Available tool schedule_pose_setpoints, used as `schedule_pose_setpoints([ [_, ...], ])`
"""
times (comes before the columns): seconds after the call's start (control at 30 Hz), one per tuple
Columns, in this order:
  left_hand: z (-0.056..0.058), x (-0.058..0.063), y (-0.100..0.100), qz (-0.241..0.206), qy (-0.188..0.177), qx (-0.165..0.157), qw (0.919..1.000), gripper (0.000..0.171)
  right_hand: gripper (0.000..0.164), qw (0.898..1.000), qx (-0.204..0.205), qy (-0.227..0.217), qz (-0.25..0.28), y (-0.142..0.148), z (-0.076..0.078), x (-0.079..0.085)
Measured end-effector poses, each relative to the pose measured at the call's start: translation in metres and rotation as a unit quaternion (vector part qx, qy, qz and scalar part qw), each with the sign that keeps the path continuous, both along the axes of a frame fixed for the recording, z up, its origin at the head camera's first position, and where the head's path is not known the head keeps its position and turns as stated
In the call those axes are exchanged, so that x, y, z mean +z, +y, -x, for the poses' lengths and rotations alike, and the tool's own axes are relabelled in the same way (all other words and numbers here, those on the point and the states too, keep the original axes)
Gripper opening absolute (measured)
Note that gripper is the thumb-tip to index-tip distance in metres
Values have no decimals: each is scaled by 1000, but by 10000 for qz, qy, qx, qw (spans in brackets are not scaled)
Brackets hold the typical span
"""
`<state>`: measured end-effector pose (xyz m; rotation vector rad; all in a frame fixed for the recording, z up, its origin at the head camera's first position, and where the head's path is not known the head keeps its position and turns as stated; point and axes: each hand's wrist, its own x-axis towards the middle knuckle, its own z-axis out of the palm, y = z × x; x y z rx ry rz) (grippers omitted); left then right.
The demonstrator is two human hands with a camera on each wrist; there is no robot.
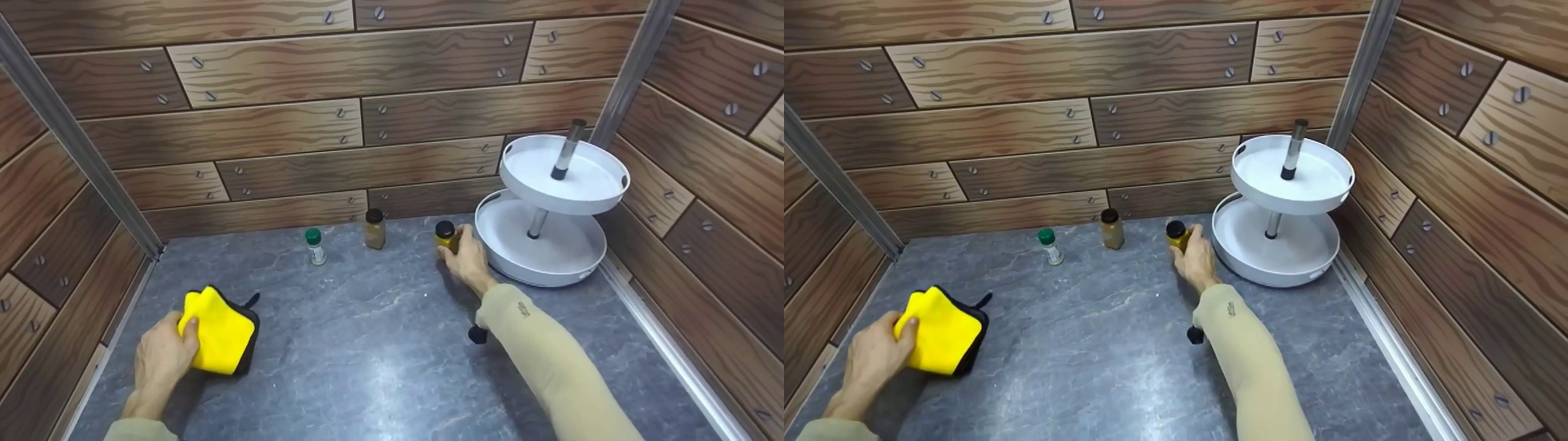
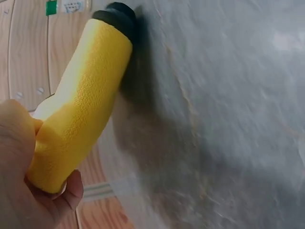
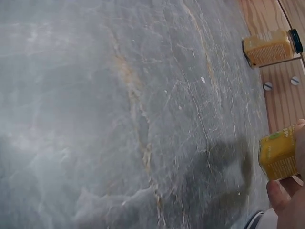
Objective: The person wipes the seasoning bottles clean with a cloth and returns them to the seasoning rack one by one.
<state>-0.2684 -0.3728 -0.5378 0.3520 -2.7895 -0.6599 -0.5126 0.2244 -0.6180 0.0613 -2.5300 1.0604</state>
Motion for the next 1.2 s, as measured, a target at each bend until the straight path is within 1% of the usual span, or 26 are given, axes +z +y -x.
schedule_pose_setpoints([
  [0.07, 0, 4, 5, 8, 176, -37, 9998, 46, 57, 10000, 59, 76, 8, -1, -1, 0],
  [0.13, 1, 8, 10, 11, 372, -67, 9993, 43, 55, 9998, 82, 165, -54, -4, -6, 4],
  [0.2, 3, 12, 16, 19, 548, -113, 9984, 42, 53, 9998, 164, 125, -27, -12, -23, 21],
  [0.33, 5, 20, 29, 8, 963, -231, 9951, 38, 51, 9994, 298, -175, -32, -28, -68, 62],
  [0.37, 6, 21, 33, -8, 1039, -268, 9942, 37, 51, 9990, 353, -261, -33, -31, -77, 71],
  [0.4, 6, 22, 37, -16, 1139, -306, 9930, 35, 51, 9988, 379, -293, -71, -32, -83, 74],
  [0.47, 7, 24, 46, -33, 1323, -368, 9905, 32, 52, 9984, 413, -343, -146, -33, -91, 77],
  [0.6, 10, 27, 61, -88, 1626, -472, 9855, 27, 52, 9982, 542, -191, -190, -31, -101, 75],
  [0.7, 11, 28, 71, -173, 1746, -511, 9832, 26, 52, 9978, 639, -89, -179, -32, -108, 75],
  [0.87, 14, 31, 88, -318, 1858, -566, 9804, 25, 50, 9958, 912, 49, -44, -37, -118, 76],
  [0.93, 15, 32, 95, -337, 1982, -629, 9775, 24, 49, 9944, 1046, 129, -74, -38, -122, 76],
  [1.07, 18, 34, 110, -323, 2302, -815, 9692, 20, 47, 9911, 1298, 250, -156, -41, -129, 75],
  [1.13, 19, 36, 118, -316, 2380, -891, 9667, 19, 48, 9902, 1364, 235, -201, -42, -132, 76],
  [1.2, 21, 38, 126, -325, 2364, -957, 9664, 20, 49, 9890, 1447, 223, -214, -43, -135, 76],
])
